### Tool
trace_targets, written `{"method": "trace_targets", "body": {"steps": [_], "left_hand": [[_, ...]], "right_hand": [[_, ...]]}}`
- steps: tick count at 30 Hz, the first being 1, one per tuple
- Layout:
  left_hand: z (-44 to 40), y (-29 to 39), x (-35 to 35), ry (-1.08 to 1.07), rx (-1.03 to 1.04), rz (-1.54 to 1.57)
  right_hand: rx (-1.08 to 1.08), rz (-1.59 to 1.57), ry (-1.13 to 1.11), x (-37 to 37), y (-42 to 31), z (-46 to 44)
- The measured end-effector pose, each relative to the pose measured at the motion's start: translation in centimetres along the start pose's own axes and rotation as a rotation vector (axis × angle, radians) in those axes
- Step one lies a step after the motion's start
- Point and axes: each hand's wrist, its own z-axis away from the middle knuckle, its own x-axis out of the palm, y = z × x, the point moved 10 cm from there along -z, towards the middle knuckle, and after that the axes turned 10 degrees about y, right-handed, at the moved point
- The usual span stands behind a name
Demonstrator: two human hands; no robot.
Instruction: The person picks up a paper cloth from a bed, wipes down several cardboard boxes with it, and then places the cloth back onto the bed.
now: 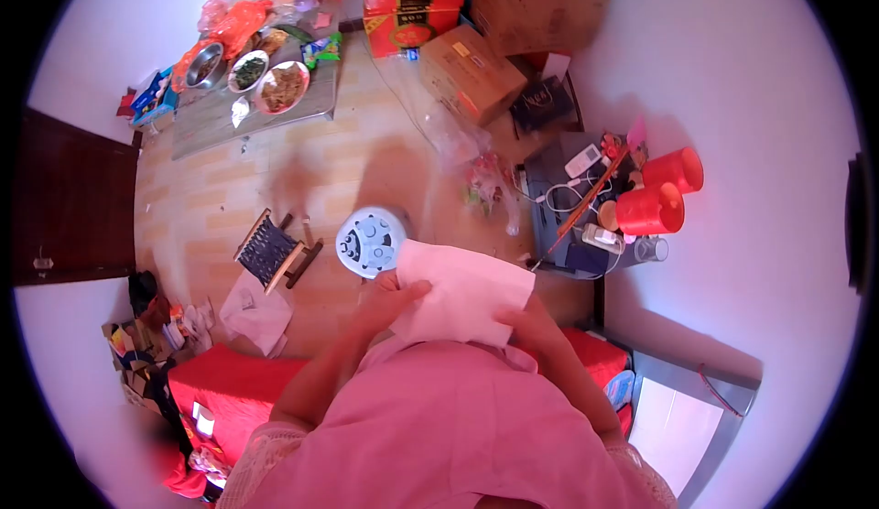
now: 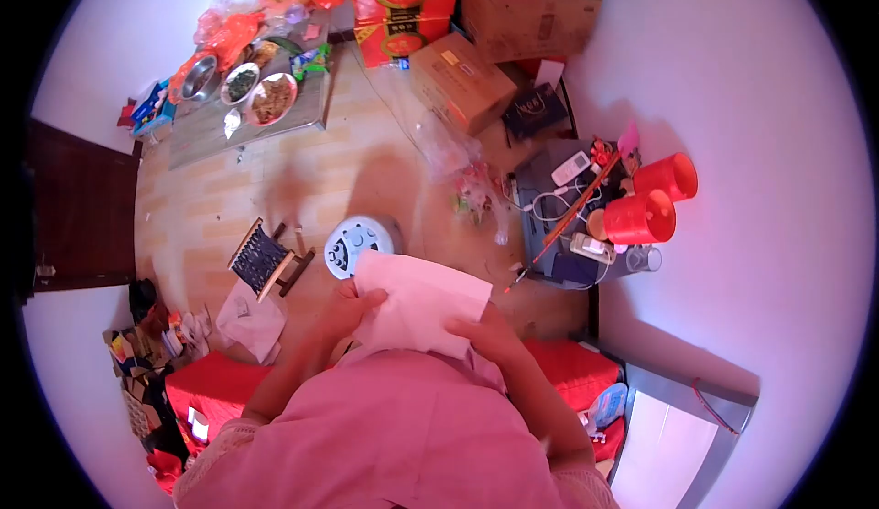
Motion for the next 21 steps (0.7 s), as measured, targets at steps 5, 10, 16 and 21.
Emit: {"method": "trace_targets", "body": {"steps": [5,10,16,21], "left_hand": [[-2.5,3.6,1.2,0.034,0.052,0.063],[-5.1,5.3,2.9,0.126,0.084,0.128],[-5.3,9.2,1.5,0.547,0.268,-0.446],[-3.8,16.1,13.1,0.143,0.824,-1.197]], "right_hand": [[-0.025,0.101,0.074,-1.3,-2.4,-4.2],[0.089,-0.03,0.025,-3.4,-3.9,-8.0],[0.101,-0.177,0.191,-6.5,-3.8,-11.4],[0.024,-0.168,0.201,-6.5,-7.5,-12.6]]}}
